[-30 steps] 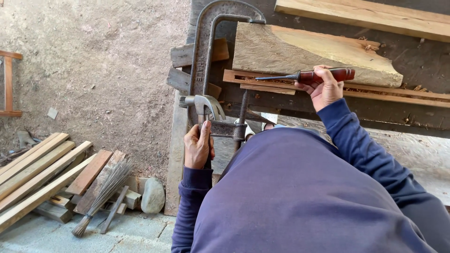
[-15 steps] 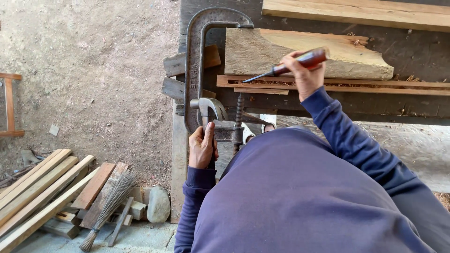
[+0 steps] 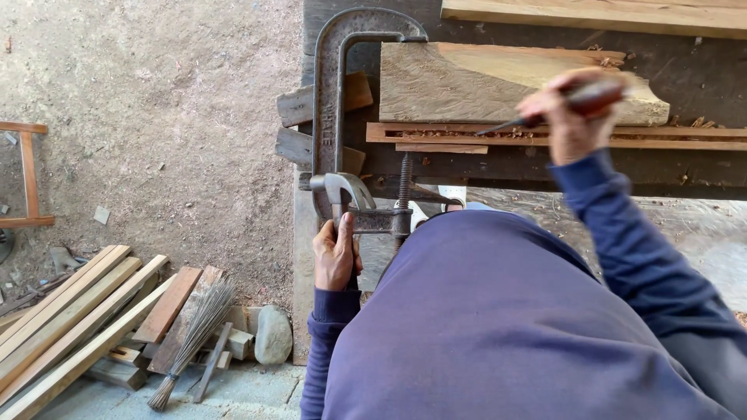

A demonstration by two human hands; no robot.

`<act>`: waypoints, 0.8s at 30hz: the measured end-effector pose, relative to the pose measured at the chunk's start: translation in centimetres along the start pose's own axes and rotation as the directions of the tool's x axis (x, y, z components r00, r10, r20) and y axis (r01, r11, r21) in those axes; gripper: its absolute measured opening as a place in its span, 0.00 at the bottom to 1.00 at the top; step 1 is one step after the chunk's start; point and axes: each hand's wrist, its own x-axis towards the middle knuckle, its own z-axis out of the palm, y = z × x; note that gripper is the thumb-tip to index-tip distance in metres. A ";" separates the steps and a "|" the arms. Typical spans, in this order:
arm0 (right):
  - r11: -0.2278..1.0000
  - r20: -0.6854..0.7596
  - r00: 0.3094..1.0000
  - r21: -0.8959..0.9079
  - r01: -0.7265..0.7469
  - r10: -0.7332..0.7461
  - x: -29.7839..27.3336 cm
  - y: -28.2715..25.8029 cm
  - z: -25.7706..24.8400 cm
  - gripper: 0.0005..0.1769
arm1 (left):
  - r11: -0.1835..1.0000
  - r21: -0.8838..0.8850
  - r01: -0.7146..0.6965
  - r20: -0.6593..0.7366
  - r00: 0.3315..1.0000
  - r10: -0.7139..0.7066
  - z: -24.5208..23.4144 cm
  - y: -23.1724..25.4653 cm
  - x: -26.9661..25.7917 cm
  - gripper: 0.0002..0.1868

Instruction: Using a chisel and hammer to carve a groove in a piece of wood clamped to a workbench.

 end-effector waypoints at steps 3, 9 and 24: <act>1.000 -0.117 0.993 -0.002 0.012 -0.013 -1.1 -0.7 -4.3 0.06 | 0.998 0.060 -0.010 -0.047 0.999 0.013 -0.2 -0.4 0.2 0.20; 0.998 -0.183 0.983 -0.070 0.005 -0.018 -6.0 -6.7 -5.1 0.06 | 0.947 0.314 -0.075 -0.037 0.995 0.092 0.2 0.2 3.7 0.17; 0.414 0.085 0.927 -0.907 -0.080 0.365 -14.0 -8.1 -0.8 0.18 | 0.208 0.679 -0.704 0.539 0.671 0.509 11.8 8.0 19.4 0.20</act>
